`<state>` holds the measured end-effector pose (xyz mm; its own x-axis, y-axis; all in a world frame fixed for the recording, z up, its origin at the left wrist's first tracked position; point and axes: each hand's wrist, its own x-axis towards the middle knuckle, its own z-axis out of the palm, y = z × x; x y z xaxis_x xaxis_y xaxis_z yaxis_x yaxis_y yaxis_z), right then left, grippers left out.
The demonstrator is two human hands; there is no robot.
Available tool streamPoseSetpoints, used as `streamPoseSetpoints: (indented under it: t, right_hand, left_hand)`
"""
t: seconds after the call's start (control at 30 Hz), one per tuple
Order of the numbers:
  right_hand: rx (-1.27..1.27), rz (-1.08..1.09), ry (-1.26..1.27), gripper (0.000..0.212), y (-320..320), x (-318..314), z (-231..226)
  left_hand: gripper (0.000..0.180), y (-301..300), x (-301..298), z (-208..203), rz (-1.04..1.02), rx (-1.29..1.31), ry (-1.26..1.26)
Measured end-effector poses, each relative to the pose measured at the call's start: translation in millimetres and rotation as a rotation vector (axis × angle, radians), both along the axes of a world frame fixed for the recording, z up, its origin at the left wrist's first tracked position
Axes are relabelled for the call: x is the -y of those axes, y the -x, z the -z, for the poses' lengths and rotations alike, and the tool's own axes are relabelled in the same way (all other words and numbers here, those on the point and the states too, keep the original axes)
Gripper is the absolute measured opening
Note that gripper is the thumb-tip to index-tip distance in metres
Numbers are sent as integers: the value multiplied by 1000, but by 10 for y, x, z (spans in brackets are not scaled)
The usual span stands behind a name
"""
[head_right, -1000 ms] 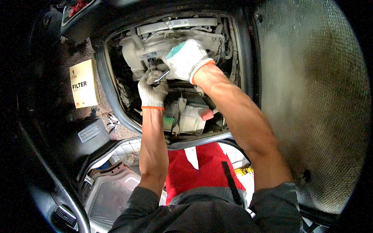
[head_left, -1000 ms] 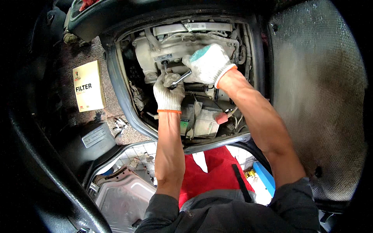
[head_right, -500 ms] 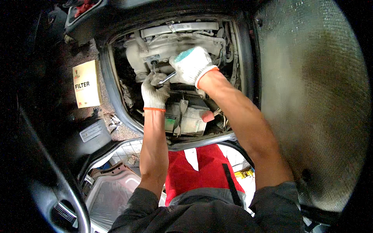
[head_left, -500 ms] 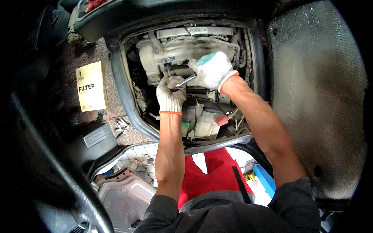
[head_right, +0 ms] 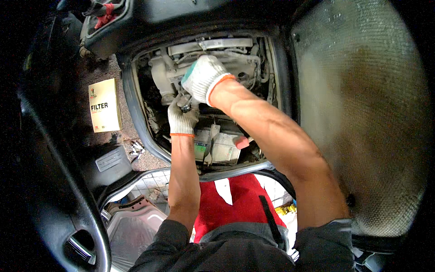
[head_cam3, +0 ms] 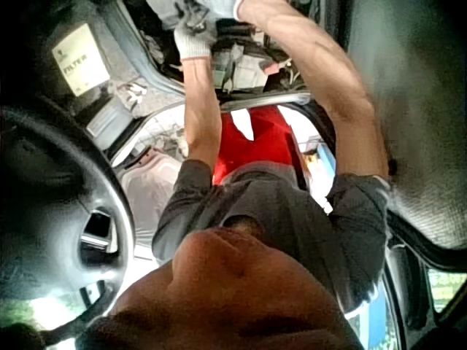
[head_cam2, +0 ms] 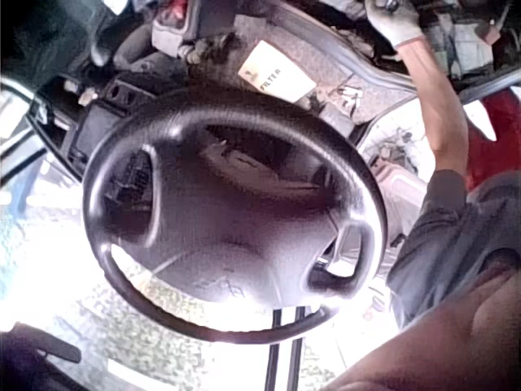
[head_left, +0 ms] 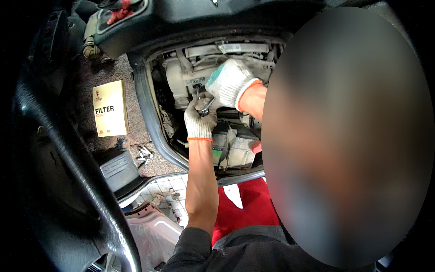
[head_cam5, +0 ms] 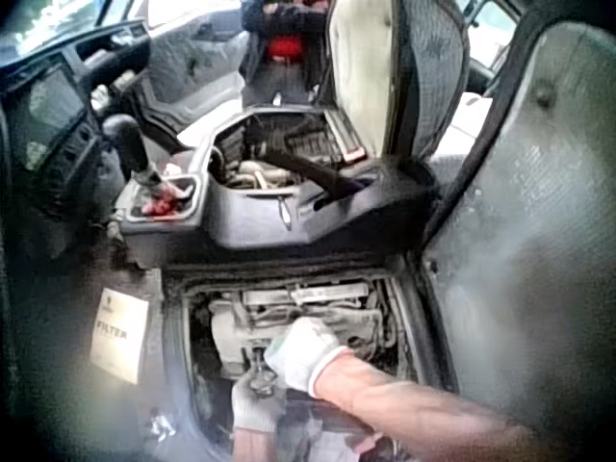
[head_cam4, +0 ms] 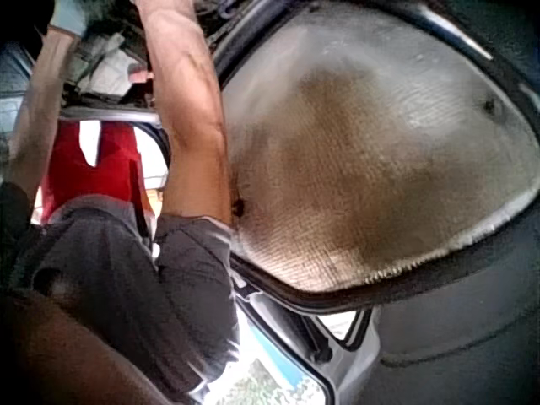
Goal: The person removes old spark plugs from the engine using a socket wrench and replaces them with new ones. They handle the spark plugs individually, install them into the engine, and tighten them with the wrench.
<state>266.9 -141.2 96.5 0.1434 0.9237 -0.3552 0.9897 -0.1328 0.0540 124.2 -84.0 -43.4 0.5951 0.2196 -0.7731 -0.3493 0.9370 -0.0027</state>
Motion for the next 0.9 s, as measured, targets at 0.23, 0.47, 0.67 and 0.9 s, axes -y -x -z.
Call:
streamPoseSetpoints:
  t: [0.23,0.47,0.67,0.9]
  right_hand:
    - [-97,74,11,33,-33,121,4]
    - [-144,147,-26,28,-31,223,35]
    - [-143,134,-57,29,-44,298,110]
    - [-113,179,13,30,-10,293,33]
  left_hand:
    - [17,13,41,-60,-61,-79,55]
    - [18,113,14,-39,-7,-2,54]
    - [16,136,25,73,-81,153,111]
    - [19,59,37,32,16,-132,50]
